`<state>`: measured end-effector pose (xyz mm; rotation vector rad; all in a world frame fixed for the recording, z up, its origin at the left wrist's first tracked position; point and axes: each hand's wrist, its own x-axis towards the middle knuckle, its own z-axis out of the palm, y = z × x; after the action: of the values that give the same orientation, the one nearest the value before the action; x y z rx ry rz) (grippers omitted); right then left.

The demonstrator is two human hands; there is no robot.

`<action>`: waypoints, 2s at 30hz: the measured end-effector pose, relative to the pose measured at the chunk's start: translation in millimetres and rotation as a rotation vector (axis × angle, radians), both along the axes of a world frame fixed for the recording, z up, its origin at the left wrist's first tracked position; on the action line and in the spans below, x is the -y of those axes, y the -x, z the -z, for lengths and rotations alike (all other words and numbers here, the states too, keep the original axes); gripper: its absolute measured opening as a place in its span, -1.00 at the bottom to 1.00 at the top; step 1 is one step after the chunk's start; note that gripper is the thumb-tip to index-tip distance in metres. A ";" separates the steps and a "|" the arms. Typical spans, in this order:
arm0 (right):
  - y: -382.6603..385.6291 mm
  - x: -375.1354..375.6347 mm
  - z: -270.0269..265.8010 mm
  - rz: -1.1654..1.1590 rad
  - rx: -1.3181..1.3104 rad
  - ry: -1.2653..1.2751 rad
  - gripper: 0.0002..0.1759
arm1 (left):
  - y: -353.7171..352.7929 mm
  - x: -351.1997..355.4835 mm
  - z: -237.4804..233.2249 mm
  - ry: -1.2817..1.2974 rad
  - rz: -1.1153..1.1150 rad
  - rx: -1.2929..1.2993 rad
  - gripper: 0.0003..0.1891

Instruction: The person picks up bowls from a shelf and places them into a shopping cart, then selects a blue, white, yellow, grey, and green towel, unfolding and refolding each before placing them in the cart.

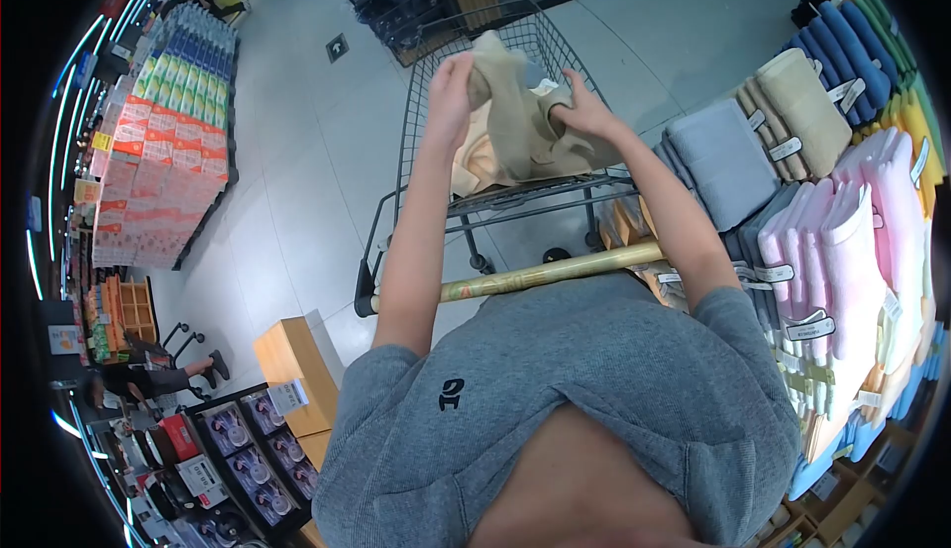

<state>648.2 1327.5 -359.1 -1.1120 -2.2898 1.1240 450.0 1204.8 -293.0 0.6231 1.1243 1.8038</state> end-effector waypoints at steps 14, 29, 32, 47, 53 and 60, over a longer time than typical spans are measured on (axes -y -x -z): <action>1.6 -10.5 15.7 0.122 -0.458 0.287 -0.75 | -54.3 6.5 40.2 0.274 0.293 -0.777 -0.22; -14.3 13.9 43.8 -0.393 0.254 0.170 -0.18 | -33.3 14.8 151.4 0.750 -0.056 -0.913 -0.33; -25.2 15.2 41.6 -0.504 0.592 0.280 -0.25 | -35.4 16.0 159.0 0.727 0.233 -1.091 -0.37; -17.6 48.3 -14.3 -0.691 0.786 -0.010 -0.59 | -102.8 23.6 109.9 0.476 1.005 -0.826 -0.57; -57.0 66.0 -96.1 -0.399 0.234 -0.272 -0.59 | -113.1 40.0 -6.8 0.477 0.850 -0.730 -0.67; -153.0 118.9 -54.1 -0.204 -0.051 -0.230 -0.61 | -149.6 95.2 -27.1 0.224 0.580 -1.364 -0.72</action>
<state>801.2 1208.6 -305.0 -0.7698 -2.4605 0.9161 599.6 1109.6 -265.9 1.9204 1.6694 0.5764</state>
